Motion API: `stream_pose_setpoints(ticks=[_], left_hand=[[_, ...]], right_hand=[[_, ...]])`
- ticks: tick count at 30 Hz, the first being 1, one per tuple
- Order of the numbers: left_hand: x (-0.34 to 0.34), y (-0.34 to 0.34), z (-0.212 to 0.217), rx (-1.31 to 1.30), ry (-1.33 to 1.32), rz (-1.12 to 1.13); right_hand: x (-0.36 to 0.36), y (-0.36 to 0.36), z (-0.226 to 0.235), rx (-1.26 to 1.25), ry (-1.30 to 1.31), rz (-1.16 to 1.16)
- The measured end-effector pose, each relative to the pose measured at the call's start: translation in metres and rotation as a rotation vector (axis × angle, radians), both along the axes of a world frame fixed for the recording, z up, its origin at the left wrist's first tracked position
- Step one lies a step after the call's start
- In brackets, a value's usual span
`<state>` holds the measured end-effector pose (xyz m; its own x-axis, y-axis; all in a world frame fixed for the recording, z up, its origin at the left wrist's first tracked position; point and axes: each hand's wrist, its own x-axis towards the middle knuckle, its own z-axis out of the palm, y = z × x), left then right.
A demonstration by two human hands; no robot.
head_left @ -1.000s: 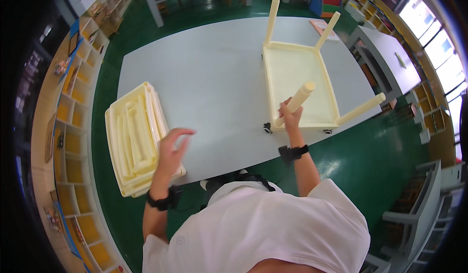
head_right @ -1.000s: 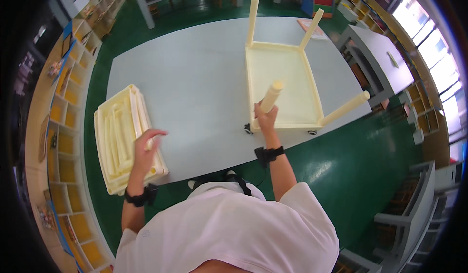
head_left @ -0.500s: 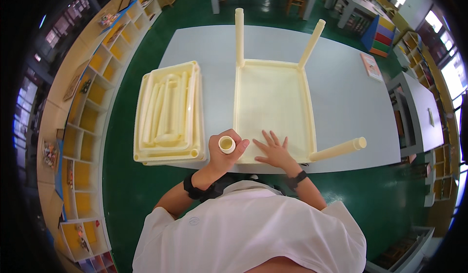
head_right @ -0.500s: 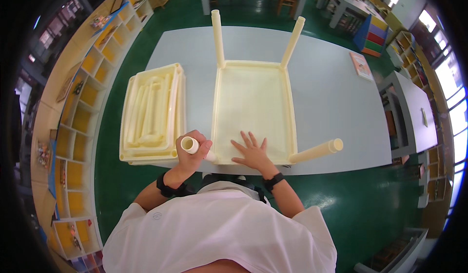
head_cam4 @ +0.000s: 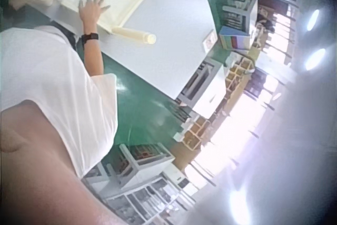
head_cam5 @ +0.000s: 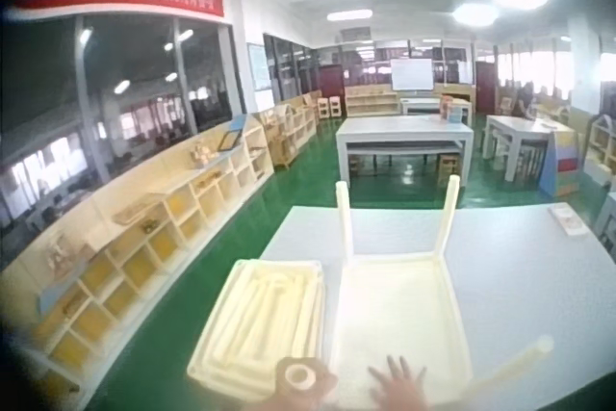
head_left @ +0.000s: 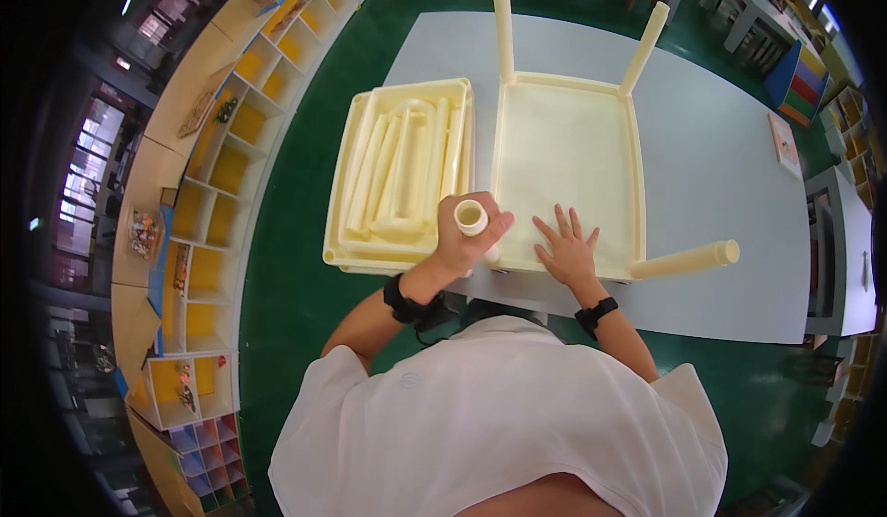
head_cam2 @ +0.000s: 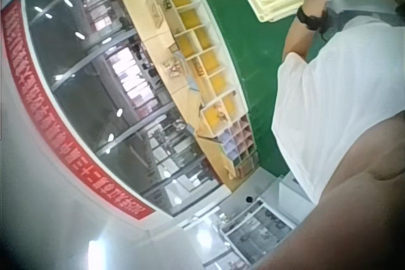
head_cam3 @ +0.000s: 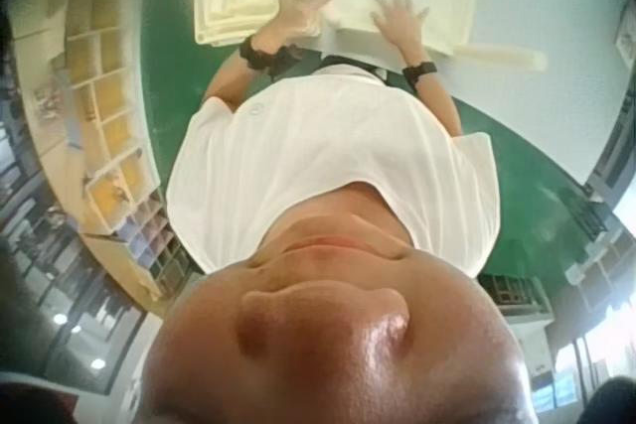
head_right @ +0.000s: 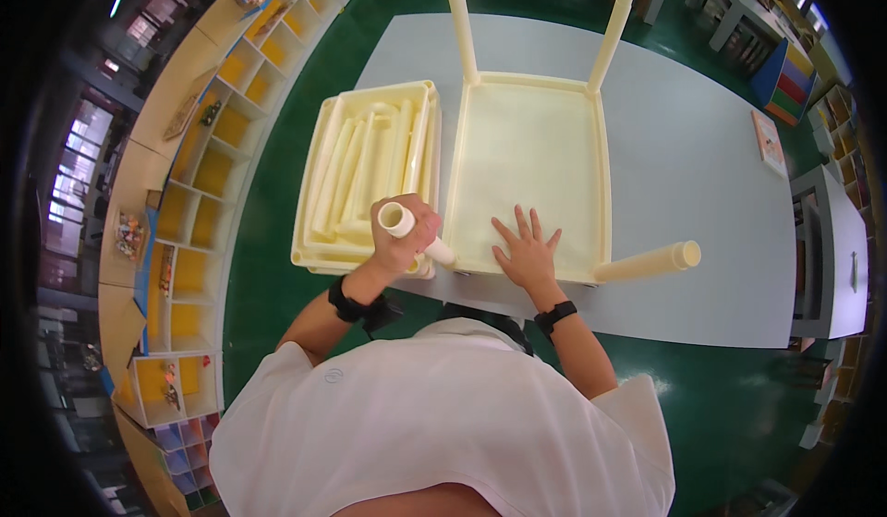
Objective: The person moves a plastic rolling cart onto a table and disassembles it by pulling the shelves and support pillars apart by hand.
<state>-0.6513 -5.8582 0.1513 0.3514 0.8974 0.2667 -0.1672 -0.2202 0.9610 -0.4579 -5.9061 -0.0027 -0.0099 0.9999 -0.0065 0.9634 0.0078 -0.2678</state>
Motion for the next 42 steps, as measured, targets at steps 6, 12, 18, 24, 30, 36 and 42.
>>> stream_pose_setpoints(ticks=[6,12,18,24,30,36,42], left_hand=[[-0.03,0.021,-0.007,-0.035,-0.067,-0.058],[-0.047,0.027,-0.01,0.149,-0.18,-0.008],[-0.118,0.11,0.13,0.882,-0.253,0.407],[-0.114,0.13,0.003,1.333,0.823,-0.126],[-0.139,0.122,-0.09,0.915,1.089,-0.416],[-0.137,0.106,-0.082,0.795,1.167,-0.41],[-0.039,0.056,-0.084,0.799,0.834,-0.678]], right_hand=[[-0.023,0.008,-0.001,0.005,-0.018,-0.042],[-0.036,0.016,-0.003,0.027,-0.025,-0.025],[-0.031,0.015,-0.002,0.054,0.002,-0.064],[-0.029,0.016,-0.009,0.046,-0.002,-0.061],[-0.018,0.008,-0.018,0.09,0.099,-0.039],[0.02,-0.063,0.12,0.968,0.12,-0.102],[0.1,-0.061,0.166,1.284,0.458,-0.259]])
